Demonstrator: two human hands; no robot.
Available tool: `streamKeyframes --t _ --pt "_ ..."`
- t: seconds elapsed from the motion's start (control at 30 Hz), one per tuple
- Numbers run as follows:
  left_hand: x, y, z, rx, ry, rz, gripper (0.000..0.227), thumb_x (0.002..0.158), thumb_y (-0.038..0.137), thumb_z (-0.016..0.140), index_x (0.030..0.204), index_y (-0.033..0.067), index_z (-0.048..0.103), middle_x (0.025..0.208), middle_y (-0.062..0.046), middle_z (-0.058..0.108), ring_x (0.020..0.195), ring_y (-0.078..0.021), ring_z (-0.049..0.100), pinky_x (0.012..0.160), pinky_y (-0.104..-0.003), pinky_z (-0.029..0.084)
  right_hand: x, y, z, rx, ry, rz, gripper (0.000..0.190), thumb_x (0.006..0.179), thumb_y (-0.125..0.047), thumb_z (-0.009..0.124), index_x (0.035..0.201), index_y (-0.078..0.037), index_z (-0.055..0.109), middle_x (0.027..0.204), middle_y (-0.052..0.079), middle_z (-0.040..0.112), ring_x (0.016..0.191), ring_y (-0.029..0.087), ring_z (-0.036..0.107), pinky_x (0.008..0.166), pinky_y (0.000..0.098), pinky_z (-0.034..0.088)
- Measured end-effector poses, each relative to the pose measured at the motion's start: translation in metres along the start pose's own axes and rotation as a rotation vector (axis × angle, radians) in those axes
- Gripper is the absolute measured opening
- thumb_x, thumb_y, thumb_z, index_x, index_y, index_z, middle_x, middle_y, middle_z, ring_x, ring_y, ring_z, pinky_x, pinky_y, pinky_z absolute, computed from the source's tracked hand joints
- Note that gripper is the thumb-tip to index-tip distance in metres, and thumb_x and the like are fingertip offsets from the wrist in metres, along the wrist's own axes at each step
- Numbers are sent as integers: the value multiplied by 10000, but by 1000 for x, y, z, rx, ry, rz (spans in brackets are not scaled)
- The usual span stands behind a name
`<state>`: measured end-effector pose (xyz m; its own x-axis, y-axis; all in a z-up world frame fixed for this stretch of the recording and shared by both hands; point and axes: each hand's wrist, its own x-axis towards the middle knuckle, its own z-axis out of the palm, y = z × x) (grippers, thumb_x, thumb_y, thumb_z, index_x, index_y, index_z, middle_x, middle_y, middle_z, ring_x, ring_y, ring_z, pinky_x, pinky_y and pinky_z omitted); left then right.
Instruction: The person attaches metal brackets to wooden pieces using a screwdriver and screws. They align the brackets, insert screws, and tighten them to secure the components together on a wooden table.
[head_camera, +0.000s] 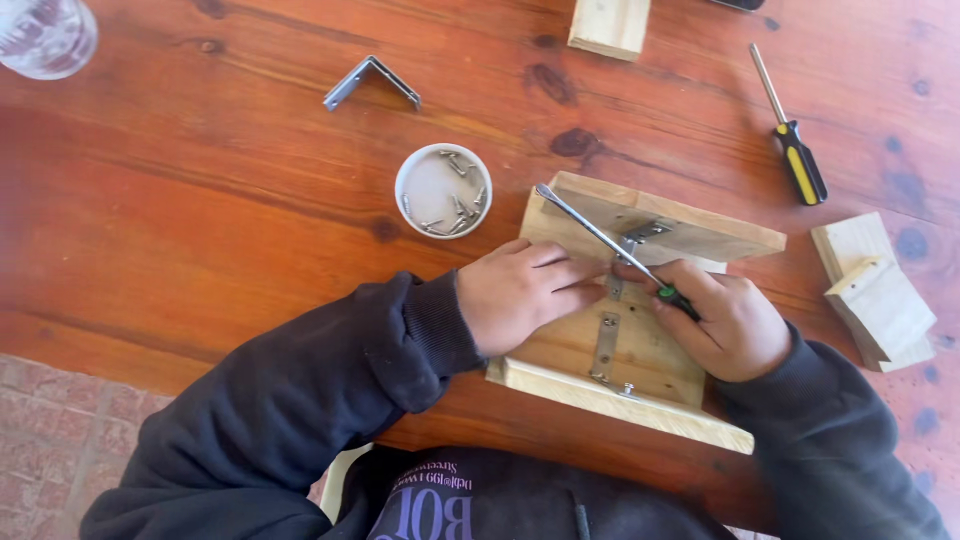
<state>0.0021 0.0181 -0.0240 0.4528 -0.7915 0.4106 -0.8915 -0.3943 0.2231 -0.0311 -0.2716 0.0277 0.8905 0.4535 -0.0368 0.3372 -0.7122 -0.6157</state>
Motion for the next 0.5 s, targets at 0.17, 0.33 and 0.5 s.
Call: streamKeyframes --t 0.17,0.33,0.5 --pt "-17 -51 -59 -97 5 -2 241 920 65 605 1134 137 690 1163 -51 661 1009 -272 606 874 -433 507 -3 5 4 -58 10 5 321 929 -123 568 1232 -153 670 949 -37 735 707 181 654 757 283 508" --pt "-41 -110 -85 13 84 -236 291 834 41 744 1096 154 689 1144 -34 655 931 -295 605 839 -456 488 -7 11 6 -35 22 99 240 911 -131 585 1135 -154 666 1006 -54 783 681 167 636 745 275 515" --pt "-42 -121 -71 4 -54 -314 242 809 235 843 1013 283 723 1108 45 636 971 -250 610 789 -488 420 -4 7 7 -40 18 149 278 921 -144 588 1182 -176 675 1086 -79 806 754 138 711 773 264 536"
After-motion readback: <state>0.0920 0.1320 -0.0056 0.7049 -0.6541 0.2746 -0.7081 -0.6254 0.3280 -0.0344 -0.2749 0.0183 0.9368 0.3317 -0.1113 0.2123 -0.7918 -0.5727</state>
